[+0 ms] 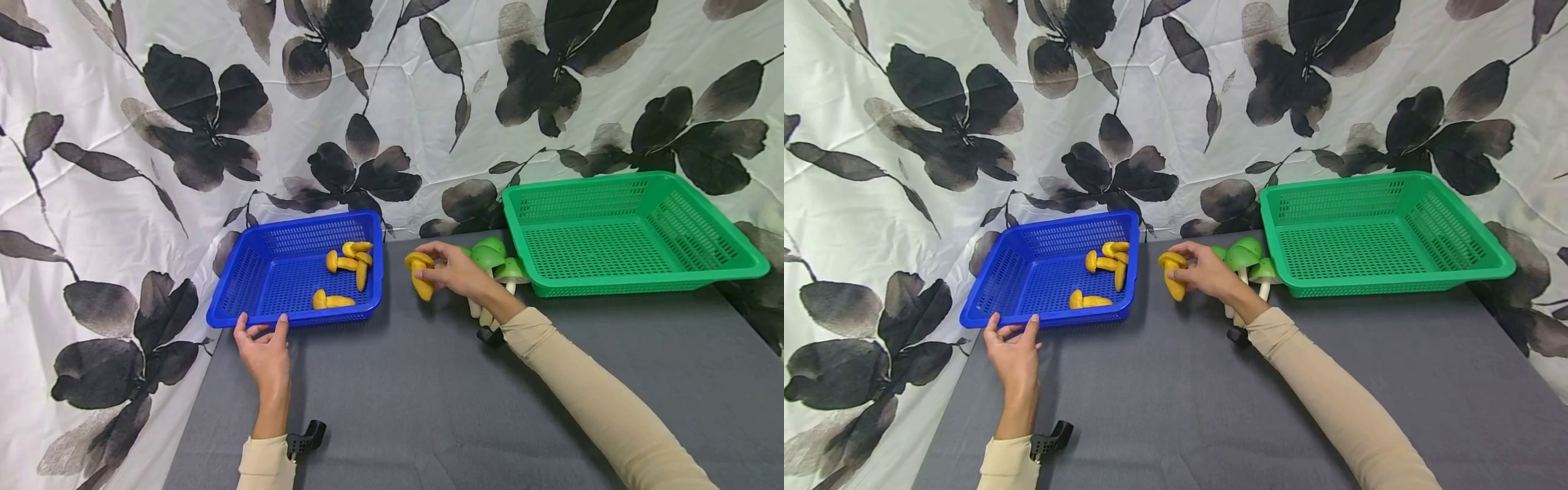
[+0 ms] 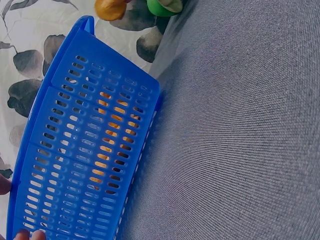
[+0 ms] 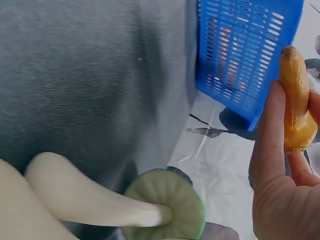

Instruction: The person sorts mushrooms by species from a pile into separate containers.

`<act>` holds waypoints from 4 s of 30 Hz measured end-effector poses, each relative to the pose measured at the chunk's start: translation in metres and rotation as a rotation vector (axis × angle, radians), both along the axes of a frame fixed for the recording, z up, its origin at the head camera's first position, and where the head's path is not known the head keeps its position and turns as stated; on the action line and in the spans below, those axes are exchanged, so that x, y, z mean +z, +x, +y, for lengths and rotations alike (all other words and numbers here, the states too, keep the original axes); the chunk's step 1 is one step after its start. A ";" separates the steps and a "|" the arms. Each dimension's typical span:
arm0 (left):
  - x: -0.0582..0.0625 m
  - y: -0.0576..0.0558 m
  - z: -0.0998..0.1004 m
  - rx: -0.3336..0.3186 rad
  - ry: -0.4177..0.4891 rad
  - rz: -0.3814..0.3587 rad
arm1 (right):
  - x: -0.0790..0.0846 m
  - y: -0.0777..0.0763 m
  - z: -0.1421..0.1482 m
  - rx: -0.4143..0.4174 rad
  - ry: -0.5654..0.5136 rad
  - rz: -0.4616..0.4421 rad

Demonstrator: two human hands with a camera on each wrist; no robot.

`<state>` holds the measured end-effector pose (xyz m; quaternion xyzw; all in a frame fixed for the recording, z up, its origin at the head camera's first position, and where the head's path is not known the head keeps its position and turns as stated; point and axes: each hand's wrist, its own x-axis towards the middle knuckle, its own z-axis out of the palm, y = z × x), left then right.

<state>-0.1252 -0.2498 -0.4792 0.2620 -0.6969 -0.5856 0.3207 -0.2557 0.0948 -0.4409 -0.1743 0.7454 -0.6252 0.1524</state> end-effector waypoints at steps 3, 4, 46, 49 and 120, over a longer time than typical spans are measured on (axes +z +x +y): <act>0.001 0.000 0.000 -0.002 0.000 0.002 | 0.004 -0.003 -0.002 0.005 -0.027 -0.007; 0.001 0.000 0.000 -0.002 0.000 0.003 | 0.006 -0.004 -0.003 0.007 -0.037 -0.012; 0.005 0.000 0.002 -0.002 -0.008 -0.041 | 0.046 -0.021 -0.037 0.028 -0.052 -0.006; 0.005 0.000 0.002 0.003 -0.006 -0.040 | 0.047 -0.023 -0.039 0.032 -0.045 -0.001; 0.013 0.001 0.002 0.000 -0.014 -0.065 | 0.056 -0.051 -0.093 0.066 -0.096 -0.121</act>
